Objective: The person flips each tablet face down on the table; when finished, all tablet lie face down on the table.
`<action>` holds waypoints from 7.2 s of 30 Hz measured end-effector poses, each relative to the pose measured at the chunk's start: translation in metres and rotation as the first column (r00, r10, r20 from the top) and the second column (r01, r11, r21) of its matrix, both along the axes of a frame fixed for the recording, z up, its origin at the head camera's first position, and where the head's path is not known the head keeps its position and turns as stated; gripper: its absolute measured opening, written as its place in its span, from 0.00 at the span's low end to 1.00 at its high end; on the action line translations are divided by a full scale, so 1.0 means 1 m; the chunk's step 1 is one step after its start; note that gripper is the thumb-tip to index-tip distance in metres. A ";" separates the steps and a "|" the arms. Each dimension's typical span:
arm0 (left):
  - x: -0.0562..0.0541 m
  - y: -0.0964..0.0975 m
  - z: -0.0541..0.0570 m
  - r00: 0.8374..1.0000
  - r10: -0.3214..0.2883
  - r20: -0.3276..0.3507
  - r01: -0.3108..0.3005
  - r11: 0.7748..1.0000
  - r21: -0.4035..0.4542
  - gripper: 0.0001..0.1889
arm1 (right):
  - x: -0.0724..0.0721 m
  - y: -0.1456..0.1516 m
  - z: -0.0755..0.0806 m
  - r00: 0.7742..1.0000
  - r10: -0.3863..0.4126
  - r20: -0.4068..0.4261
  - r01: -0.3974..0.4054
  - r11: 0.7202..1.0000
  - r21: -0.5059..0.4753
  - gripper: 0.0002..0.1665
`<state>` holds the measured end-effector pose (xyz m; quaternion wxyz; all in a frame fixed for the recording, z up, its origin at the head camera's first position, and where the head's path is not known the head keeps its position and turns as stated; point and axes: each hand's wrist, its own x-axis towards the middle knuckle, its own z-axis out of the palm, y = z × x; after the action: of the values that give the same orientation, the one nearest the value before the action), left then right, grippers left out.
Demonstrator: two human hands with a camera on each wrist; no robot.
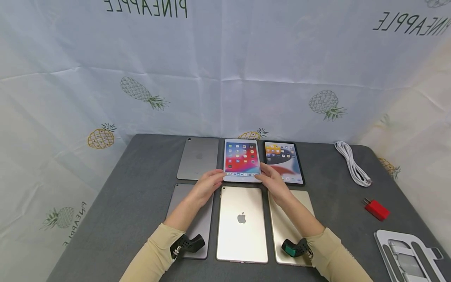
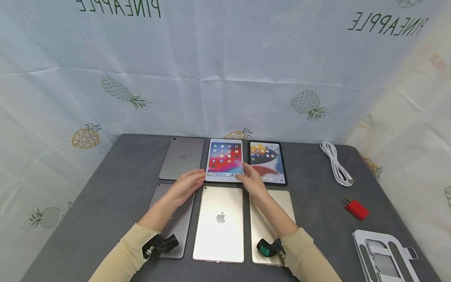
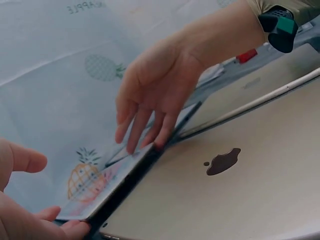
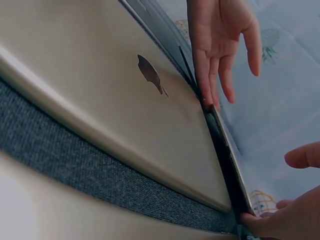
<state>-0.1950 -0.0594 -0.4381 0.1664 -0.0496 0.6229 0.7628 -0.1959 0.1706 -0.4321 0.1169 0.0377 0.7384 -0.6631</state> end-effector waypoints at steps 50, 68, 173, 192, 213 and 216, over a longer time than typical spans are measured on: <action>-0.003 0.004 0.017 0.929 0.251 -0.271 -0.251 0.967 0.033 0.22 | -0.006 -0.030 -0.009 0.989 0.097 0.113 -0.085 0.991 -0.102 0.36; 0.007 0.017 0.032 0.854 0.120 -0.507 -0.230 0.960 -0.162 0.21 | -0.004 -0.038 -0.006 0.976 0.219 -0.004 -0.214 0.958 0.190 0.41; -0.015 -0.005 -0.009 0.969 -0.117 -0.216 -0.001 0.878 -0.479 0.35 | -0.012 0.013 -0.010 0.989 0.141 0.053 -0.149 0.969 0.198 0.57; -0.022 -0.005 -0.012 0.874 -0.278 -0.399 -0.131 0.656 -0.744 0.23 | -0.027 0.017 -0.013 0.957 0.289 -0.016 -0.226 0.779 0.585 0.58; -0.019 -0.006 -0.012 0.849 -0.299 -0.437 -0.181 0.612 -0.770 0.16 | -0.028 0.016 -0.013 0.956 0.289 0.042 -0.261 0.780 0.569 0.52; -0.018 -0.006 -0.013 0.845 -0.298 -0.444 -0.187 0.614 -0.767 0.17 | -0.027 0.017 -0.014 0.956 0.291 0.036 -0.258 0.777 0.574 0.52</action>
<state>-0.2134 -0.0650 -0.4512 -0.0271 0.1158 0.9142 0.3874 -0.2228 0.1878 -0.4461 0.1754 -0.0549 0.9035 -0.3872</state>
